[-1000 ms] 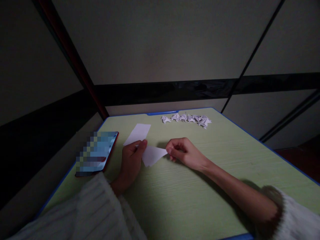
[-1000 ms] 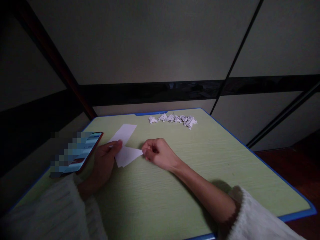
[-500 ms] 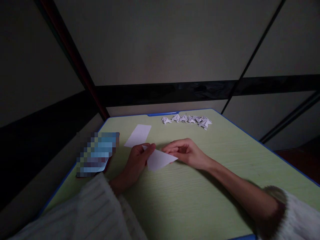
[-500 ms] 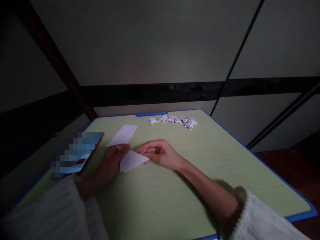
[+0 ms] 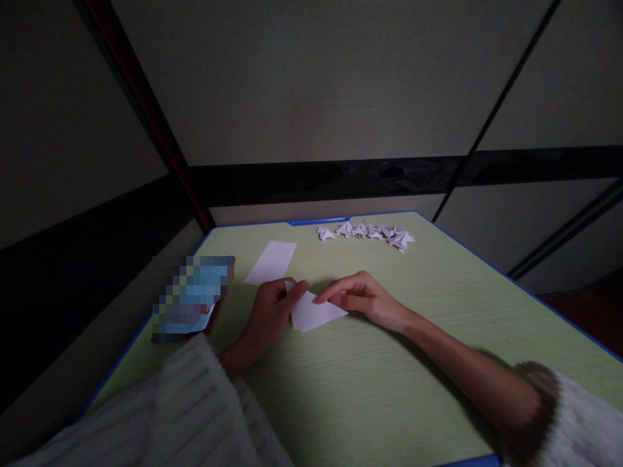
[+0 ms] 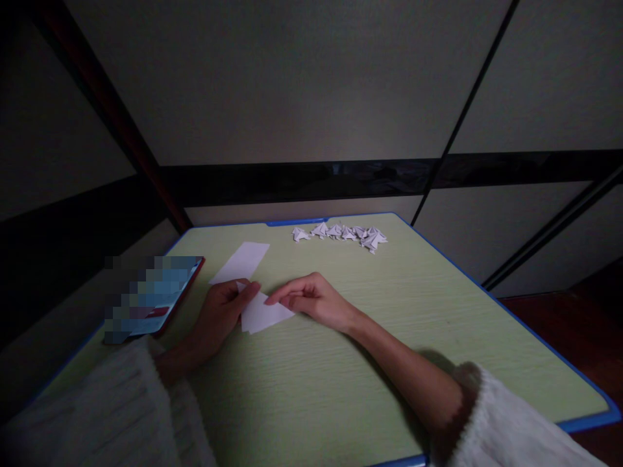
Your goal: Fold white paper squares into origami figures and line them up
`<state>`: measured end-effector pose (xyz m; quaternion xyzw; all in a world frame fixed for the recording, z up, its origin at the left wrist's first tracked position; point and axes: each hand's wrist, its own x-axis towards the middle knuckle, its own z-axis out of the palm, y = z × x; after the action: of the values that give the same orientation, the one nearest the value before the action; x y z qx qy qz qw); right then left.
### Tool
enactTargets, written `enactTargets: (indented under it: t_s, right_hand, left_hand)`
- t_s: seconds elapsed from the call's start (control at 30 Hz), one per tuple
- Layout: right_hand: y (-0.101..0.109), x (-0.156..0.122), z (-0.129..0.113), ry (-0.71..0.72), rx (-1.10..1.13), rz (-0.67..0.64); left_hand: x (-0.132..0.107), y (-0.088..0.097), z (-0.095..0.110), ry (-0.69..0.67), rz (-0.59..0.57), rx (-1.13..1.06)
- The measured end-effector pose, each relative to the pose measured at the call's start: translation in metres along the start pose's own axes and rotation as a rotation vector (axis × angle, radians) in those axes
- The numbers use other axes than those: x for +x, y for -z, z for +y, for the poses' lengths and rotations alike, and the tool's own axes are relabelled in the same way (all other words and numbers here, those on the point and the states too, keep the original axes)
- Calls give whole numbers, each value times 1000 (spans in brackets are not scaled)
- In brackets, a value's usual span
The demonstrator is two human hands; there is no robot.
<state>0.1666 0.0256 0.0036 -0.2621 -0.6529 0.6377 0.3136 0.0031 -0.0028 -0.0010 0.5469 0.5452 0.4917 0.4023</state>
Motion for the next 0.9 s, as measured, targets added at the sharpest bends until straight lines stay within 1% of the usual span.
enactTargets:
  t_s: [0.17, 0.27, 0.33, 0.47, 0.57, 0.63, 0.77, 0.9]
  right_hand:
    - [-3, 0, 0, 7, 3, 5]
    - [-4, 1, 1, -5, 10, 18]
    - [-4, 3, 2, -5, 19, 48]
    - [-1, 6, 5, 28, 103, 157]
    - [0, 7, 6, 43, 151, 201]
    - [0, 7, 6, 42, 145, 202]
    - [-3, 6, 5, 48, 79, 187]
    - [-11, 2, 6, 35, -42, 116]
  left_hand:
    - [0, 0, 0, -10, 12, -10]
    - [0, 0, -3, 4, 5, -67]
    - [0, 1, -5, 7, -34, -156]
    - [-1, 1, -6, 34, -148, -349]
    - [-2, 1, -4, 23, -196, -376]
    - [-2, 1, -2, 18, -211, -357]
    - [-2, -1, 2, 38, -204, -323]
    - [-2, -2, 3, 14, -226, -298]
